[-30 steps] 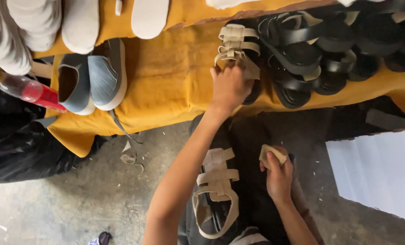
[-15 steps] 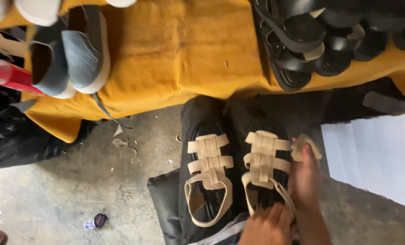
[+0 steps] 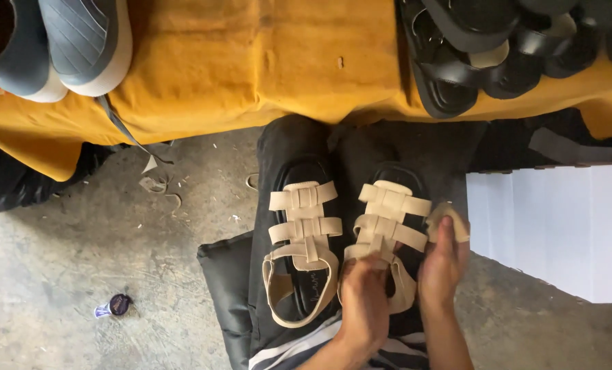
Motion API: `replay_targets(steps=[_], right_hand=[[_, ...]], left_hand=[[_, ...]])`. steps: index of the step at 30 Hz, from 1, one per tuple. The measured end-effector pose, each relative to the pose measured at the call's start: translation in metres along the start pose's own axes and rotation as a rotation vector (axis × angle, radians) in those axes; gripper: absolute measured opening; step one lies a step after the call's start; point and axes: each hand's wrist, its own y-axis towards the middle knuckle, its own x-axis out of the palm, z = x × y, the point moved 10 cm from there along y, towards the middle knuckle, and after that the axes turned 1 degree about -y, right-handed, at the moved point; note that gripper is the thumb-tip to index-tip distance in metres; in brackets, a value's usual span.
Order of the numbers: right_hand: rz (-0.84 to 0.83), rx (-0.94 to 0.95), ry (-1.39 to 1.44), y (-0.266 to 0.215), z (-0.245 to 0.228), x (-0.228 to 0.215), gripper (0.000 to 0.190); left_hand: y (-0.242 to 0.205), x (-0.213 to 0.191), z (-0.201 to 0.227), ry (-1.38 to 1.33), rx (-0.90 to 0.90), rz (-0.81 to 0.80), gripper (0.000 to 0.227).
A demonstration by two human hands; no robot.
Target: The person picks up a beige sandal and wipes its straps and sole with a small cloth. They then pick up the matching sandal and wipe it in the same way, handling the pair one at a time.
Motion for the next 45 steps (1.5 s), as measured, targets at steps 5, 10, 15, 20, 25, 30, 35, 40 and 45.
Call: replay_targets(steps=[5,10,15,20,25,30,35,40,45], right_hand=[[-0.165,-0.201,-0.166,-0.017,-0.019,0.009,0.022],[-0.260,-0.367,-0.306,0.006,-0.046,0.019,0.024],[-0.531,-0.603,-0.610,0.032,-0.116,0.063,0.030],[-1.183,-0.942,-1.166,-0.022,-0.115,0.141,0.014],[-1.289,-1.118,-1.099,-0.024,-0.088,0.169,0.036],[-1.251,-1.079,-1.004,-0.023,-0.092,0.162,0.039],[-1.264,-1.017,-0.977,-0.028,-0.089,0.186,0.041],[-1.267,-0.949,-1.096,-0.013,-0.079,0.164,0.033],[-1.153,-1.048,-0.998,-0.030,-0.091,0.177,0.030]], left_hand=[[-0.005,0.016,0.013,-0.056,-0.050,0.172,0.051],[-0.004,-0.025,0.012,0.355,-0.020,0.369,0.034],[0.008,-0.016,0.006,0.244,0.070,0.276,0.018],[0.009,-0.013,0.009,0.464,0.089,0.288,0.024],[0.011,-0.004,0.008,0.440,0.256,0.170,0.025],[0.008,-0.001,0.016,0.535,0.209,0.189,0.030],[0.006,0.007,0.020,0.633,0.242,0.201,0.026],[0.006,-0.004,0.003,0.620,0.133,0.180,0.057],[0.006,-0.003,0.015,0.781,0.199,0.161,0.066]])
